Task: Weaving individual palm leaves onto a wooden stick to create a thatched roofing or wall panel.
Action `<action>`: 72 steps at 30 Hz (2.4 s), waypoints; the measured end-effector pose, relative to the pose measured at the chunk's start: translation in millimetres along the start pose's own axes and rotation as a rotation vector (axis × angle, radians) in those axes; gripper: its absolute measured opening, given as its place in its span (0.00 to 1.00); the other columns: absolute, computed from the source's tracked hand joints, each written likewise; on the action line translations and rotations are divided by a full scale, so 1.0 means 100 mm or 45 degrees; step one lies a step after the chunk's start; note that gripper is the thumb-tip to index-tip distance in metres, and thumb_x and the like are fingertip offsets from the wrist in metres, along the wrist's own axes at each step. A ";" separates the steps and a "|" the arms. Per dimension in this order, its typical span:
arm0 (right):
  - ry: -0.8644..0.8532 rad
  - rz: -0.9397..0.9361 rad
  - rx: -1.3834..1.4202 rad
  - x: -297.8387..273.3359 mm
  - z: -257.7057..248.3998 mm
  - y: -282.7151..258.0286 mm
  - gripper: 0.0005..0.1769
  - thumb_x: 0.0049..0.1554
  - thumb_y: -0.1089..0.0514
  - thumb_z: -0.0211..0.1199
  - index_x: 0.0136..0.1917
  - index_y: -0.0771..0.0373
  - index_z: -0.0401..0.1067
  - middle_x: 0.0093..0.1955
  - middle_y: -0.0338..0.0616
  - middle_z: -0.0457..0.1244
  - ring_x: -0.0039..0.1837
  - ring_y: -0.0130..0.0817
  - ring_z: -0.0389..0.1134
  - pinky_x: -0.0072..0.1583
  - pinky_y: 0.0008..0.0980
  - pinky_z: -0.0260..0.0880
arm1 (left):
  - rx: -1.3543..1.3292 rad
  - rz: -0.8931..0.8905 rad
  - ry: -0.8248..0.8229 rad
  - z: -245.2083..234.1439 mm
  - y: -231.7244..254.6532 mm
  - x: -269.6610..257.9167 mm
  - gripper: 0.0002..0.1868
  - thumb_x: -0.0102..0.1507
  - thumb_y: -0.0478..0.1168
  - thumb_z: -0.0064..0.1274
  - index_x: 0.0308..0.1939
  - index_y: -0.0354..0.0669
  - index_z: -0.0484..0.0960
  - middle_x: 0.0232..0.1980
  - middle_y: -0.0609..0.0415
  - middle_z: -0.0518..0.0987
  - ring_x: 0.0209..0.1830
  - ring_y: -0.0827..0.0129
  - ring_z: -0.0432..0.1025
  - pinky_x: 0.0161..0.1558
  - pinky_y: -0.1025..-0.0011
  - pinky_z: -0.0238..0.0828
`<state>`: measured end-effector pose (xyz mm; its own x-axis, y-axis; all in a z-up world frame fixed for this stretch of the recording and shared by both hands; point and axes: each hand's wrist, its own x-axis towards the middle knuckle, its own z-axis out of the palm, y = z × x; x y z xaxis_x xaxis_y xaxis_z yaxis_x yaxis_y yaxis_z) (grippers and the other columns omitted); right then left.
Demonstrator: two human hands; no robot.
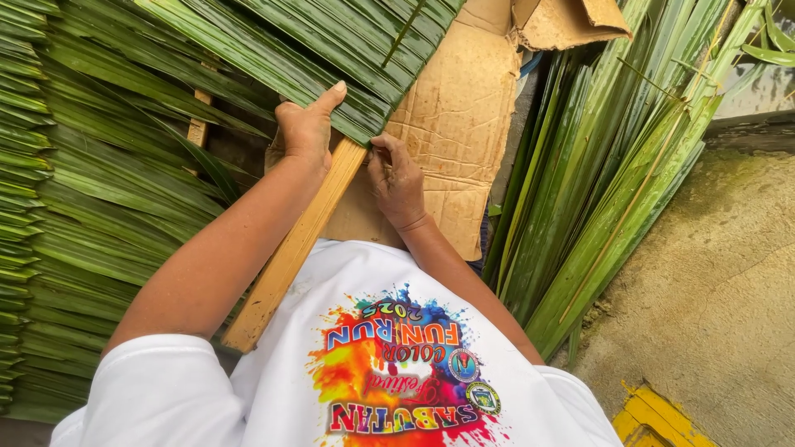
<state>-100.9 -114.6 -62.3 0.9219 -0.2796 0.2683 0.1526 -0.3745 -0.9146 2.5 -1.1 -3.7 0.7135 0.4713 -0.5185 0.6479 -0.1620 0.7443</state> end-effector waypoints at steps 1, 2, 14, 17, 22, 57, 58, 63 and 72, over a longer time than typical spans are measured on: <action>-0.001 0.001 0.001 0.00 -0.01 -0.01 0.11 0.63 0.66 0.60 0.59 0.61 0.69 0.56 0.48 0.68 0.59 0.44 0.74 0.59 0.37 0.77 | 0.001 -0.001 0.001 0.07 -0.02 0.09 0.51 0.42 0.61 0.82 0.55 0.35 0.72 0.58 0.32 0.70 0.62 0.37 0.67 0.60 0.39 0.48; -0.025 -0.029 0.011 0.00 -0.02 -0.01 0.11 0.65 0.65 0.57 0.62 0.62 0.67 0.58 0.46 0.66 0.58 0.39 0.73 0.62 0.33 0.76 | 0.043 -0.109 0.015 0.14 -0.05 0.19 0.46 0.41 0.63 0.79 0.43 0.45 0.64 0.49 0.47 0.63 0.52 0.53 0.60 0.52 0.56 0.47; -0.010 -0.001 -0.067 0.02 0.01 0.08 0.09 0.66 0.64 0.54 0.60 0.57 0.63 0.56 0.40 0.62 0.52 0.34 0.70 0.56 0.30 0.73 | 0.176 -0.262 -0.030 0.22 0.17 0.14 0.41 0.39 0.68 0.73 0.40 0.46 0.70 0.63 0.50 0.66 0.63 0.58 0.60 0.63 0.56 0.55; 0.000 0.073 0.028 0.09 -0.05 0.00 0.09 0.65 0.64 0.56 0.58 0.57 0.63 0.54 0.41 0.62 0.49 0.30 0.69 0.51 0.27 0.70 | 0.131 -0.234 -0.026 0.23 0.18 0.16 0.40 0.41 0.65 0.75 0.36 0.48 0.65 0.57 0.52 0.64 0.56 0.60 0.59 0.57 0.58 0.57; 0.154 1.055 1.279 0.33 -0.05 -0.12 0.28 0.50 0.70 0.56 0.64 0.62 0.56 0.52 0.45 0.55 0.46 0.35 0.66 0.52 0.38 0.77 | 0.240 -0.282 -0.037 0.12 0.46 -0.02 0.41 0.42 0.67 0.71 0.47 0.49 0.71 0.60 0.49 0.71 0.61 0.56 0.64 0.58 0.56 0.57; 0.077 -0.262 -0.189 0.19 -0.15 -0.06 0.15 0.59 0.64 0.68 0.61 0.62 0.75 0.53 0.44 0.69 0.52 0.39 0.75 0.52 0.32 0.81 | -0.225 -0.028 0.016 0.13 0.29 -0.18 0.56 0.49 0.49 0.83 0.68 0.25 0.63 0.69 0.17 0.58 0.74 0.30 0.52 0.69 0.35 0.44; 0.079 -0.273 -0.190 0.21 -0.14 -0.02 0.15 0.59 0.64 0.68 0.61 0.62 0.75 0.53 0.44 0.69 0.52 0.39 0.75 0.52 0.32 0.81 | -0.234 -0.022 0.016 0.12 0.26 -0.17 0.56 0.49 0.49 0.83 0.68 0.25 0.63 0.69 0.17 0.58 0.74 0.30 0.52 0.69 0.35 0.44; 0.093 -0.324 -0.243 0.24 -0.17 0.01 0.14 0.56 0.69 0.68 0.56 0.60 0.78 0.51 0.44 0.71 0.51 0.41 0.76 0.51 0.35 0.80 | -0.263 -0.011 -0.027 0.33 -0.17 0.27 0.53 0.49 0.47 0.83 0.62 0.22 0.63 0.63 0.22 0.65 0.72 0.33 0.58 0.67 0.34 0.52; 0.275 -0.129 -0.105 0.34 -0.27 0.07 0.06 0.58 0.67 0.67 0.51 0.64 0.78 0.46 0.48 0.71 0.47 0.45 0.76 0.45 0.34 0.78 | -0.222 -0.050 -0.076 0.36 -0.24 0.42 0.59 0.48 0.52 0.84 0.66 0.21 0.61 0.66 0.23 0.63 0.73 0.30 0.57 0.64 0.28 0.51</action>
<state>-78.2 -150.1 -51.2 0.8045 -0.4162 0.4237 0.2024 -0.4785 -0.8544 26.2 -8.8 -58.8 0.7064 0.4212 -0.5689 0.6233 0.0107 0.7819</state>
